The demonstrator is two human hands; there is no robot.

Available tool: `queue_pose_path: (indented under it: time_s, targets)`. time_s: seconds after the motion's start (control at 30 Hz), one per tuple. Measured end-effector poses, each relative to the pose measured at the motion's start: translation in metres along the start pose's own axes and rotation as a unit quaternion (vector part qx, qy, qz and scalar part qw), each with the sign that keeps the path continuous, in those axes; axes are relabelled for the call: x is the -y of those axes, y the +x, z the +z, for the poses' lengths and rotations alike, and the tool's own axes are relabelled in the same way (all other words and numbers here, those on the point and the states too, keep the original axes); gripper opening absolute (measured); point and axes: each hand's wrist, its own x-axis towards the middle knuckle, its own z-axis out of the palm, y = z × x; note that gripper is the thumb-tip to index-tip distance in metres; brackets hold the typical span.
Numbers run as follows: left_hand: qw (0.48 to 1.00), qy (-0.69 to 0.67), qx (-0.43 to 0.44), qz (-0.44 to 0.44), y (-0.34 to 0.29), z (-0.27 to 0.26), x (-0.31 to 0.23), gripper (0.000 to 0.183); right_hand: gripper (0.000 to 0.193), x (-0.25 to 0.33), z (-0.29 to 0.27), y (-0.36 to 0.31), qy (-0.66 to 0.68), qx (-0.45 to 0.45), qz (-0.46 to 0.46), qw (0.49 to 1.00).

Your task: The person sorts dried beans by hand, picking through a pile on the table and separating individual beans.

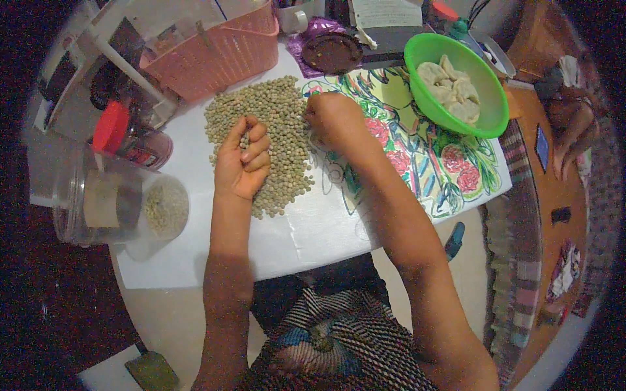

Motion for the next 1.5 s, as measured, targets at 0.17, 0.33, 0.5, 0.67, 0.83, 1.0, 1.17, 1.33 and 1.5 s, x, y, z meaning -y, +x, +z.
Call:
queue_pose_path:
  time_s: [0.17, 0.33, 0.5, 0.67, 0.83, 1.0, 1.17, 1.33, 1.5]
  targets:
    - [0.999, 0.028, -0.017, 0.002, -0.001, 0.003, 0.007, 0.015, 0.016, -0.004, 0.003, -0.002, -0.073, -0.014, -0.03, 0.997]
    - [0.998, 0.051, 0.014, -0.025, -0.002, 0.002, 0.012, 0.016, 0.02, 0.001, -0.01, -0.003, -0.054, 0.007, 0.021, 0.998]
    - [0.998, 0.044, 0.021, -0.038, 0.001, -0.001, 0.015, 0.016, 0.019, 0.0, -0.011, -0.001, -0.069, 0.015, 0.019, 0.997]
    - [0.999, 0.036, 0.02, -0.034, -0.001, 0.002, 0.015, 0.017, 0.015, -0.001, -0.011, -0.001, -0.111, 0.01, 0.002, 0.994]
    - [0.998, 0.047, -0.002, -0.028, -0.001, 0.003, 0.015, 0.016, 0.014, 0.002, -0.011, -0.002, -0.161, 0.011, -0.017, 0.987]
    - [0.998, 0.05, 0.0, -0.033, -0.002, 0.004, 0.015, 0.016, 0.012, 0.005, -0.009, 0.0, -0.174, 0.015, -0.01, 0.985]
    - [0.997, 0.07, -0.002, -0.032, -0.002, 0.003, 0.018, 0.017, 0.011, 0.002, -0.011, 0.0, -0.043, 0.0, -0.007, 0.999]
    - [0.993, 0.106, -0.013, -0.047, 0.0, 0.006, 0.022, 0.023, 0.009, 0.011, -0.022, 0.001, 0.334, -0.001, 0.05, 0.941]
    - [0.993, 0.107, -0.011, -0.039, -0.002, 0.007, 0.022, 0.03, 0.015, 0.03, -0.022, -0.003, 0.468, 0.021, -0.042, 0.883]
